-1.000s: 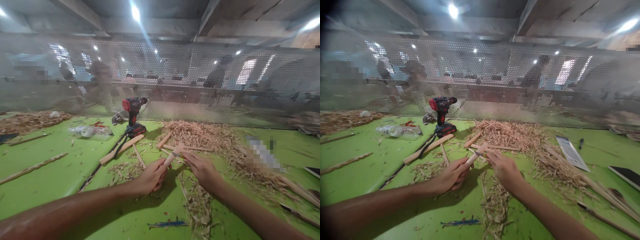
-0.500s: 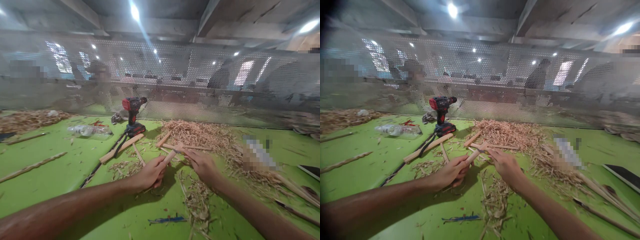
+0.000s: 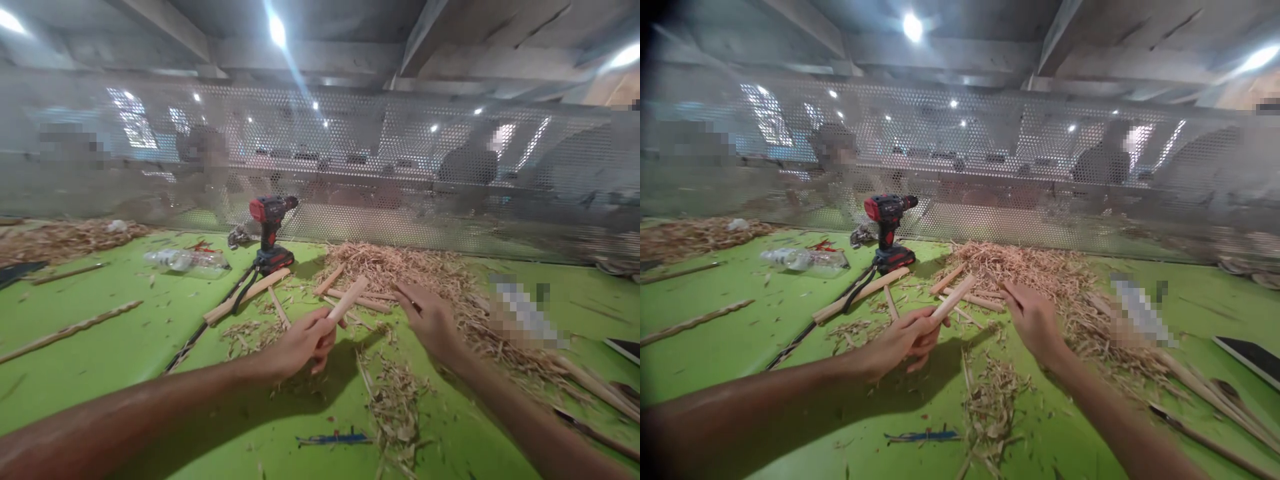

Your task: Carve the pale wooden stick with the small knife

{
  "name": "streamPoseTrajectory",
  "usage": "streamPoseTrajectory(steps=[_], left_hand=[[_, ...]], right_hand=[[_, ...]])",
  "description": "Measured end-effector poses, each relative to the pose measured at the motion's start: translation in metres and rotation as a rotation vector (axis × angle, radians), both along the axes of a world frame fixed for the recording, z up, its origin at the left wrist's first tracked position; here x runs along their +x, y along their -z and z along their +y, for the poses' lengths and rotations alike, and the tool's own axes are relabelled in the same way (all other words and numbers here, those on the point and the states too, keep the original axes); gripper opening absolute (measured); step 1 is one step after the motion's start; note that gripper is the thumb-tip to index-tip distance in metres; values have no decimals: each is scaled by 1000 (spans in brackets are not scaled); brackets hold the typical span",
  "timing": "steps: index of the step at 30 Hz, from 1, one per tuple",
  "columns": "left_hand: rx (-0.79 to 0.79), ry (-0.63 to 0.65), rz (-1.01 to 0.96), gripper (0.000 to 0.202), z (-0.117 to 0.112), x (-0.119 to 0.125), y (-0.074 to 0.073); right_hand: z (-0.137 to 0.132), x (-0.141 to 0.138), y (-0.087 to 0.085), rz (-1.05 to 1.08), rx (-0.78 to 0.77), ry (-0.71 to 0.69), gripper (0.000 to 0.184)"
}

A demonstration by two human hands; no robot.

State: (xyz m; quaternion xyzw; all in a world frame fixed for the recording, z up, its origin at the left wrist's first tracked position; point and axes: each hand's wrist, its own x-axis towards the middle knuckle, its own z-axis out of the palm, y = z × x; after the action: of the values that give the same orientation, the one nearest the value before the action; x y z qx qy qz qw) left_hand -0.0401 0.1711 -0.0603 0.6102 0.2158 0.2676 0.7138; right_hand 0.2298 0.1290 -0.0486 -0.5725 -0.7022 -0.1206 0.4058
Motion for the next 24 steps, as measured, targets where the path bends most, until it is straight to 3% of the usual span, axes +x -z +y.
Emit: streamPoseTrajectory(steps=[7, 12, 17, 24], left_hand=[[-73, -7, -68, 16, -8, 19, 1], [-117, -44, -31, 21, -6, 25, 9], [-61, -16, -40, 33, -9, 24, 16], [34, -48, 11, 37, -15, 23, 14]], right_hand=[[-6, -12, -2, 81, 14, -38, 33], [-13, -24, 0, 33, -88, -100, 31], [-18, -46, 10, -77, -128, -231, 30], [-20, -46, 12, -226, -75, -191, 31]])
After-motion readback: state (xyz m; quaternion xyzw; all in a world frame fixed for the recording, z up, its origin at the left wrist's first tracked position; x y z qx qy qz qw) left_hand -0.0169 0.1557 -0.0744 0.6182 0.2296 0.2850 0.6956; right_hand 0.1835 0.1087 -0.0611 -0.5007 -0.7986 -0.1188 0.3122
